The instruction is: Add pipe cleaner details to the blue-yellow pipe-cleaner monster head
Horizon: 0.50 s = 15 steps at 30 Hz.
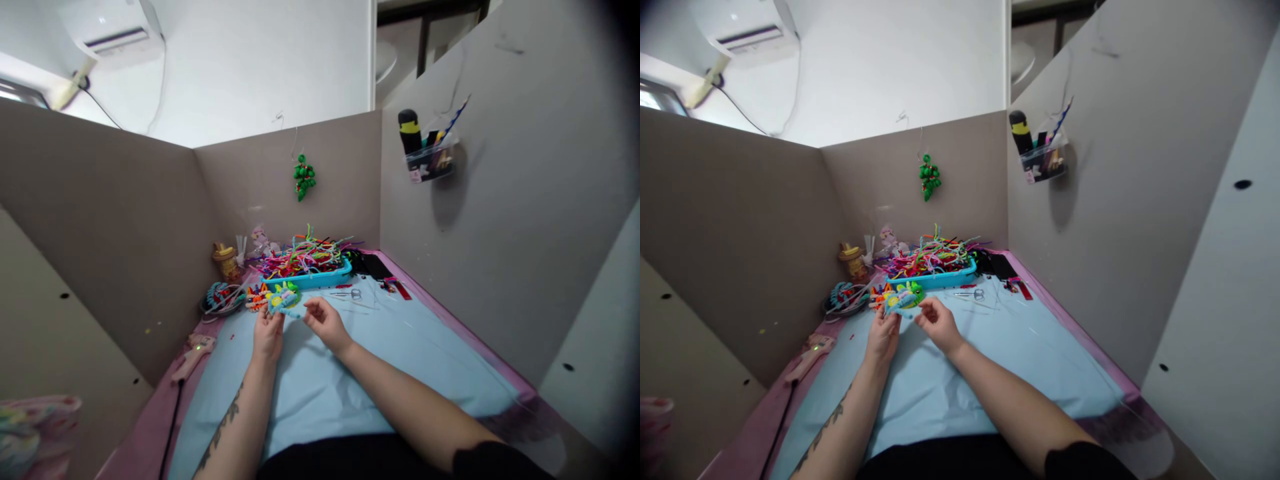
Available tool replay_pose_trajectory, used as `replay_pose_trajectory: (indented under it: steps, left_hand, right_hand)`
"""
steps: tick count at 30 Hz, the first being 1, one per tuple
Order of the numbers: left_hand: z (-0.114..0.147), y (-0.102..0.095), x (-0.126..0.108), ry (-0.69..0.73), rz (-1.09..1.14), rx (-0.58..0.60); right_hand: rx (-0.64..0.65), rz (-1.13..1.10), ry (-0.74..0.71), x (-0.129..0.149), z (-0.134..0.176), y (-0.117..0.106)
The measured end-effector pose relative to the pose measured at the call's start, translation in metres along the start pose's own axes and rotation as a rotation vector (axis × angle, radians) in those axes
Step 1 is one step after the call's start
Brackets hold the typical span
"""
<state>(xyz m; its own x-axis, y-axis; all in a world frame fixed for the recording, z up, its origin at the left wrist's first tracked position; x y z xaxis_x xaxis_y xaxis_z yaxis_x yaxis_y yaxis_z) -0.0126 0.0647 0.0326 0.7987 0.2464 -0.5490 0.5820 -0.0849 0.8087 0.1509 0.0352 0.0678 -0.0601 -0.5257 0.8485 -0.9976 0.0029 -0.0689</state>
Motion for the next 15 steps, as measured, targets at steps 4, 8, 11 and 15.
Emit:
replay_pose_trajectory:
  steps: [4,8,11,15]
  left_hand:
    - [0.000,-0.001,-0.003,0.045,-0.038,-0.011]
    - [-0.001,-0.001,-0.003,0.062,-0.066,0.007]
    - [0.000,-0.001,-0.003,0.057,-0.071,0.019]
    - [0.001,0.002,-0.001,0.024,-0.033,0.032]
  right_hand:
    - [0.009,0.157,-0.058,0.009,0.004,0.004]
    - [-0.042,0.233,-0.067,0.007,0.003,0.002]
    - [-0.050,0.227,-0.050,0.002,0.002,0.002]
    - [-0.058,0.142,0.008,-0.010,-0.002,0.001]
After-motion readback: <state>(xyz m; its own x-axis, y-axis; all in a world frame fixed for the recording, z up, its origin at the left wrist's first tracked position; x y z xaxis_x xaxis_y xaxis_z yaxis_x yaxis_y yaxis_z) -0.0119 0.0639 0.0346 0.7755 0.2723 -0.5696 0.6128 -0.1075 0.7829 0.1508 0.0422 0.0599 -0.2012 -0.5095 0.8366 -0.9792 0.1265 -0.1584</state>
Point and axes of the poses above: each hand's wrist, its own z-axis away from the middle knuckle, its own y-axis out of the palm, x = y × z, the point moved 9 cm from there along -z, towards the middle knuckle, and after that the axes turned 12 degrees about z, right-handed, at the moved point
